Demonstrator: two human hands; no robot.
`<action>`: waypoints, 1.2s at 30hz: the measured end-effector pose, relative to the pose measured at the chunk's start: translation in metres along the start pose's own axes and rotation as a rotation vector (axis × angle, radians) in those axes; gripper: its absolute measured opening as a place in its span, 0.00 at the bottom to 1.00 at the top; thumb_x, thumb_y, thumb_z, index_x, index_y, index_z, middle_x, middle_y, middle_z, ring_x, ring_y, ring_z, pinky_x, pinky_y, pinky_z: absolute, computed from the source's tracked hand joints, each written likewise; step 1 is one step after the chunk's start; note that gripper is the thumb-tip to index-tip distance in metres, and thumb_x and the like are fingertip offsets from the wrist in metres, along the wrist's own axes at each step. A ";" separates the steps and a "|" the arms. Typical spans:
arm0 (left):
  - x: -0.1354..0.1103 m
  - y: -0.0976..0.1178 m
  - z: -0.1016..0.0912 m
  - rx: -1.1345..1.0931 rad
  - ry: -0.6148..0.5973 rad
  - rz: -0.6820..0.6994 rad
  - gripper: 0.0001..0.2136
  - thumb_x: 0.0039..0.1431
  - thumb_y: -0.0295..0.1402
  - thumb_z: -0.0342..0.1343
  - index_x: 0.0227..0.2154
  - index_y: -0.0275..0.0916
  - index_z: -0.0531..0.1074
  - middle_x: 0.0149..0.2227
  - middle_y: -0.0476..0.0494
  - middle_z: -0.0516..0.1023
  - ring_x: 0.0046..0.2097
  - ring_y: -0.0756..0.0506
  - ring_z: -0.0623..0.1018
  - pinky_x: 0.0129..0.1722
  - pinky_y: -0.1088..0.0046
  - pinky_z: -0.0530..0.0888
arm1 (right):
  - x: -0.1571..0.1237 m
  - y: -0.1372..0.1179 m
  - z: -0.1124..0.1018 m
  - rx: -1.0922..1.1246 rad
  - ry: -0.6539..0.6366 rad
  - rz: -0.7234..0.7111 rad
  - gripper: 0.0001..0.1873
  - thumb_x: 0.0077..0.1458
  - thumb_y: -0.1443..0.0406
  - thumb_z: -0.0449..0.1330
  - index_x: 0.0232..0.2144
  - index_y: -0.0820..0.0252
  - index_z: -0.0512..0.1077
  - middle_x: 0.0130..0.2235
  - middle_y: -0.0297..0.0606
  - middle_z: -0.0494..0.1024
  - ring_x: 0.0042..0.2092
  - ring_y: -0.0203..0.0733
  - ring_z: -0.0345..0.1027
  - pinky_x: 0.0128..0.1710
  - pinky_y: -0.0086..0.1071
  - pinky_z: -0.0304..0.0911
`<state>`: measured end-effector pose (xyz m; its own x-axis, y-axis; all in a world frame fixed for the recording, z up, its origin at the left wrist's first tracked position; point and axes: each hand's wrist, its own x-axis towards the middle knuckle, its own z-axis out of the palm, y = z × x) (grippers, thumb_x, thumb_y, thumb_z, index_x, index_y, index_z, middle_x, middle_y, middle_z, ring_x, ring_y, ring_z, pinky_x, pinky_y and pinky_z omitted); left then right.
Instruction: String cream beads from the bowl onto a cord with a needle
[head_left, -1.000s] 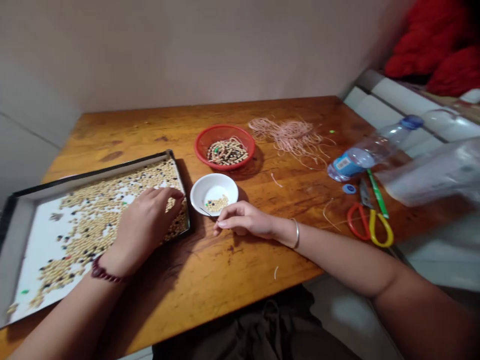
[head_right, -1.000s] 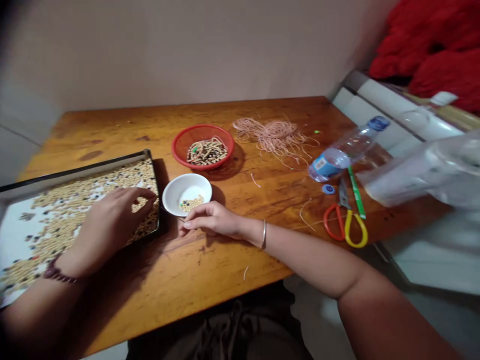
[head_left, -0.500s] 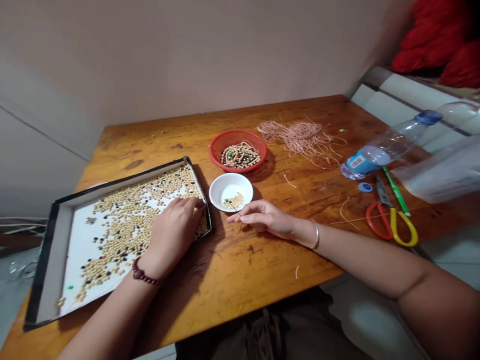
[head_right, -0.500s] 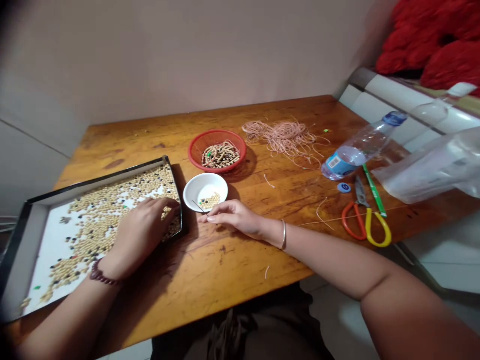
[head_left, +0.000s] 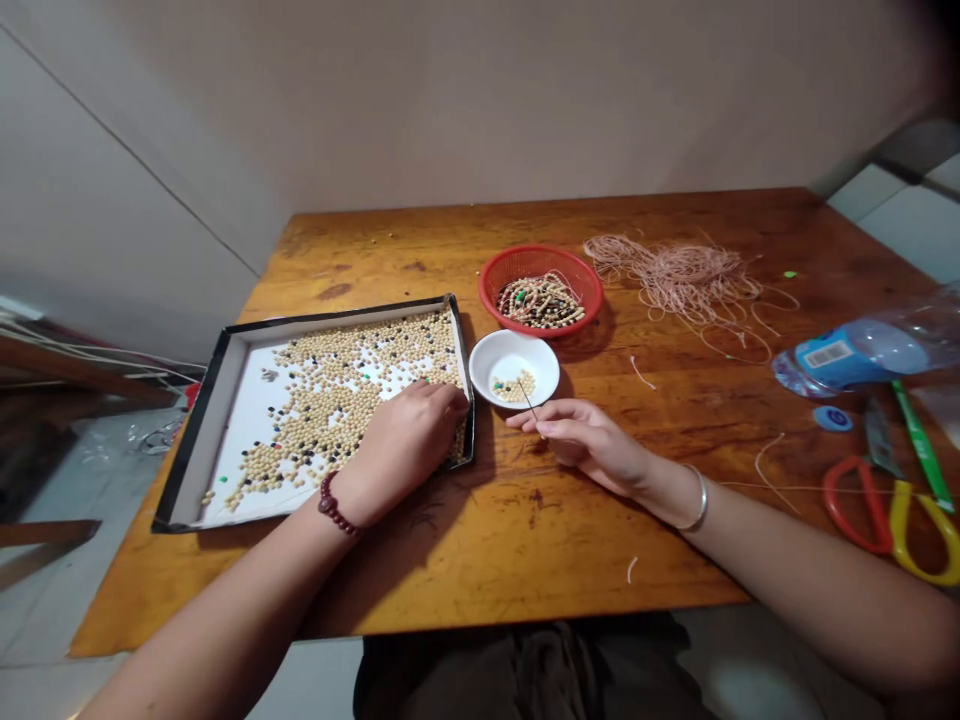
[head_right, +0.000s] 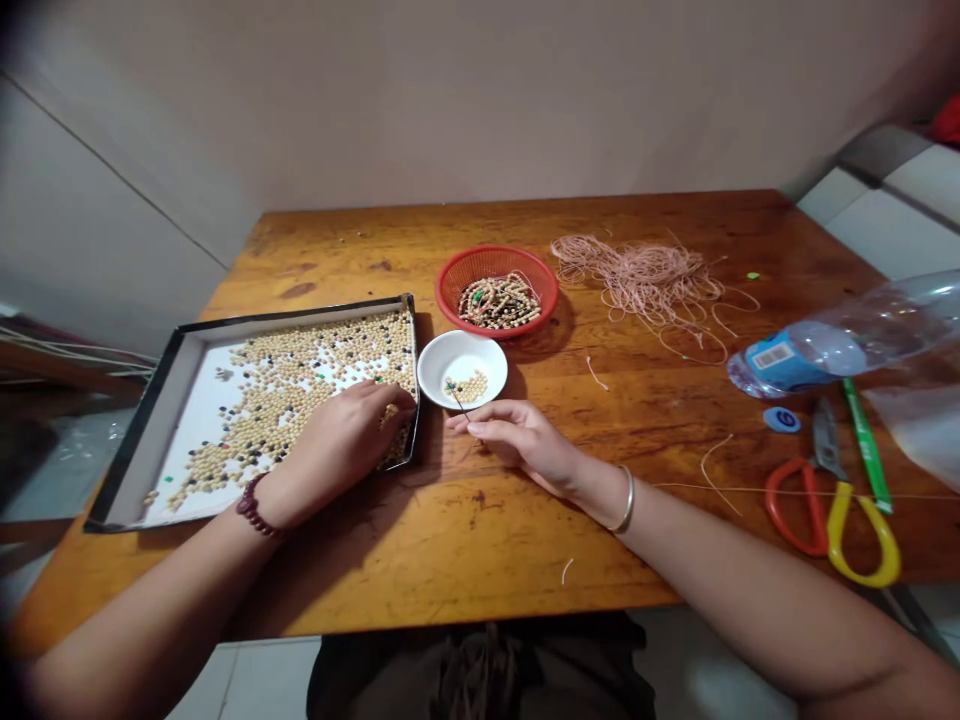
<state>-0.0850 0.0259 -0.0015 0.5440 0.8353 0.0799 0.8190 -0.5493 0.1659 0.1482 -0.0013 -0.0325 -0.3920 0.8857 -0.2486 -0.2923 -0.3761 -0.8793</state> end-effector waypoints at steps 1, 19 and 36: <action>-0.001 0.000 0.001 0.009 0.011 -0.005 0.08 0.63 0.29 0.47 0.38 0.37 0.72 0.33 0.41 0.77 0.36 0.44 0.74 0.32 0.70 0.67 | 0.000 -0.001 -0.001 0.039 0.011 0.040 0.03 0.46 0.64 0.66 0.27 0.57 0.78 0.41 0.39 0.81 0.38 0.37 0.71 0.34 0.29 0.63; 0.005 -0.004 -0.006 -0.797 -0.085 -0.142 0.11 0.60 0.40 0.55 0.34 0.37 0.76 0.36 0.45 0.80 0.37 0.49 0.77 0.37 0.75 0.72 | -0.009 0.005 0.007 -0.507 -0.020 0.009 0.13 0.52 0.58 0.62 0.30 0.63 0.76 0.27 0.37 0.75 0.26 0.32 0.62 0.25 0.28 0.55; 0.006 0.003 -0.014 -0.789 -0.193 -0.088 0.12 0.62 0.41 0.51 0.34 0.37 0.74 0.36 0.46 0.78 0.38 0.49 0.76 0.40 0.73 0.71 | -0.013 0.004 0.009 -0.509 -0.024 -0.022 0.13 0.54 0.58 0.60 0.29 0.64 0.75 0.25 0.35 0.71 0.23 0.29 0.54 0.21 0.28 0.46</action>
<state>-0.0814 0.0295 0.0131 0.5644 0.8161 -0.1243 0.5301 -0.2428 0.8124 0.1445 -0.0170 -0.0296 -0.4126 0.8829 -0.2240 0.1589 -0.1723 -0.9721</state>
